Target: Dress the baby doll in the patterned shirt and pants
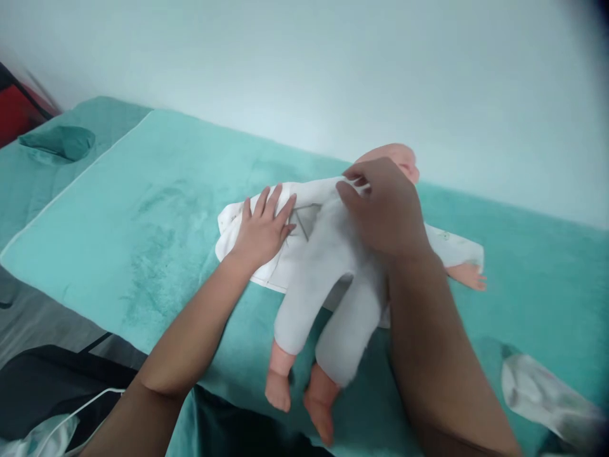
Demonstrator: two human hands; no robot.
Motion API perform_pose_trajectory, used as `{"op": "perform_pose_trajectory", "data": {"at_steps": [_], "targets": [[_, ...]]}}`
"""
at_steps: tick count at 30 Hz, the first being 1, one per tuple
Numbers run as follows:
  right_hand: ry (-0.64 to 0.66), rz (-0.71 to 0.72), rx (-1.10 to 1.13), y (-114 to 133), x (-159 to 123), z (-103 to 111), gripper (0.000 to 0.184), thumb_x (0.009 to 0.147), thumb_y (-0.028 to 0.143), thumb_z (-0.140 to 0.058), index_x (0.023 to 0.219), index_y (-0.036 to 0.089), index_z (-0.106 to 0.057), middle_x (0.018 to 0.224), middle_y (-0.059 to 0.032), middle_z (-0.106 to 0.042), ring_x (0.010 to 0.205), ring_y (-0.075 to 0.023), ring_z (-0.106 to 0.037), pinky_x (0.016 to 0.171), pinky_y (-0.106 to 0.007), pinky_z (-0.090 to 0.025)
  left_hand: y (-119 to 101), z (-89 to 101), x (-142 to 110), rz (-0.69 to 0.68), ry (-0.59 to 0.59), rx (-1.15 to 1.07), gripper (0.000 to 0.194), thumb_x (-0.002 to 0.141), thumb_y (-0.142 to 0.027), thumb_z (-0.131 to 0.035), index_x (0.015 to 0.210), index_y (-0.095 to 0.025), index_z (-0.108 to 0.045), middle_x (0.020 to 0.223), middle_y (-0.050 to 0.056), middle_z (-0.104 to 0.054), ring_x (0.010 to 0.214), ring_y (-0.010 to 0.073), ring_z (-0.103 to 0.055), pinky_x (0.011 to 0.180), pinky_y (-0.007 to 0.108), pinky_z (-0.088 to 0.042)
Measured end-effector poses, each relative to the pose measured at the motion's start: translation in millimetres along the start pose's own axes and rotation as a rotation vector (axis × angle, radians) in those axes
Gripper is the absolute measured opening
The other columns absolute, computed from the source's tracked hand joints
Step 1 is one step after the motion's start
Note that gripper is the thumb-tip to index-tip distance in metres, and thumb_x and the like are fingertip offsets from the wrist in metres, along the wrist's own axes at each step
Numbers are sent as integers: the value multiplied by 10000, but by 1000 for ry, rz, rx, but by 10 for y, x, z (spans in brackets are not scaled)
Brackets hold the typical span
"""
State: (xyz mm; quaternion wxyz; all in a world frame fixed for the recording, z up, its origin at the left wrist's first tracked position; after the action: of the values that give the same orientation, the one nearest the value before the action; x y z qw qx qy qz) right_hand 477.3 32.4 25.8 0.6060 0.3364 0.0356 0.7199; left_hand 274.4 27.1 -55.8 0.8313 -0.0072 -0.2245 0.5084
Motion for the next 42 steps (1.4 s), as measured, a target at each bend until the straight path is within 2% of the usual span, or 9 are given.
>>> {"op": "perform_pose_trajectory", "data": {"at_steps": [3,5,9,16,23,28,34,39,42], "targets": [[-255,-103,-33,-327,-329,98,164,900,299,-522,984,209,-631,963,-90,-620,946,-255,-568,895,-435,-475,43,4,2,101,-30,-12,568,1044,-431,-419,1572,-223,-394,1688,185,-313,1556,372,-294,1207,625,-276],[-402,-244,-9,-550,-607,141,163,911,317,-497,968,213,-608,925,-71,-603,844,-225,-550,847,-411,-475,101,37,16,252,-94,-21,558,1047,-446,-392,1539,-187,-438,1604,212,-443,1480,373,-405,1157,580,-361],[-270,-568,68,-826,-1035,130,282,938,507,-504,850,240,-536,780,-32,-601,735,-212,-518,786,-403,-449,181,81,33,418,-150,18,425,1013,-366,-457,1362,-173,-606,1312,202,-665,1262,380,-562,1030,532,-437],[-313,-718,485,-725,-1079,69,413,879,570,-586,1097,220,-563,970,-67,-694,855,-213,-620,767,-360,-489,136,52,26,326,-172,116,321,1025,-248,-380,1129,-183,-677,1192,170,-674,1154,346,-568,944,468,-413],[-238,-737,867,-705,-1030,-21,735,825,569,-672,1435,264,-396,1268,-98,-669,1061,-244,-674,838,-393,-569,86,0,25,342,-155,211,332,1038,-184,-301,1138,-151,-616,1143,172,-687,1111,310,-599,943,427,-408],[-186,-677,1084,-698,-973,-68,883,801,557,-700,1536,306,-281,1497,-121,-541,1192,-262,-652,851,-417,-606,72,44,-7,313,-178,60,285,1046,-230,-337,1122,-174,-606,1118,162,-699,1097,289,-624,946,408,-431],[-160,-549,1148,-664,-977,-103,951,732,467,-786,1536,299,-305,1461,-112,-583,1237,-243,-638,976,-419,-578,-56,164,138,434,-265,-345,194,1051,-299,-373,1098,-221,-545,1069,72,-711,962,190,-648,859,314,-459],[44,-497,1125,-583,-999,-161,953,740,474,-788,1559,315,-327,1290,-65,-670,1147,-220,-663,948,-384,-571,-428,318,373,308,-214,-461,126,1020,-229,-411,1036,-227,-536,1022,59,-707,953,187,-648,863,313,-473],[88,-500,1145,-586,-980,-168,948,754,480,-774,1568,309,-318,1208,-38,-687,1092,-208,-660,919,-365,-565,-730,506,344,187,-139,-405,151,1005,-199,-420,1018,-208,-570,1025,69,-715,940,199,-656,861,333,-491]]}}
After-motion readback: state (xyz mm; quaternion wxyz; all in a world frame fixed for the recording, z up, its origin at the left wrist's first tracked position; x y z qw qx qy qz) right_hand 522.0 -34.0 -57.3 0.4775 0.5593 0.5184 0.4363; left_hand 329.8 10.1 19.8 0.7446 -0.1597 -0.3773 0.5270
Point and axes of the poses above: each hand's wrist, its own x-axis towards the middle knuckle, its own z-axis out of the back of the hand, y = z × x, the point moved 2 cm from there along x, towards the middle knuckle
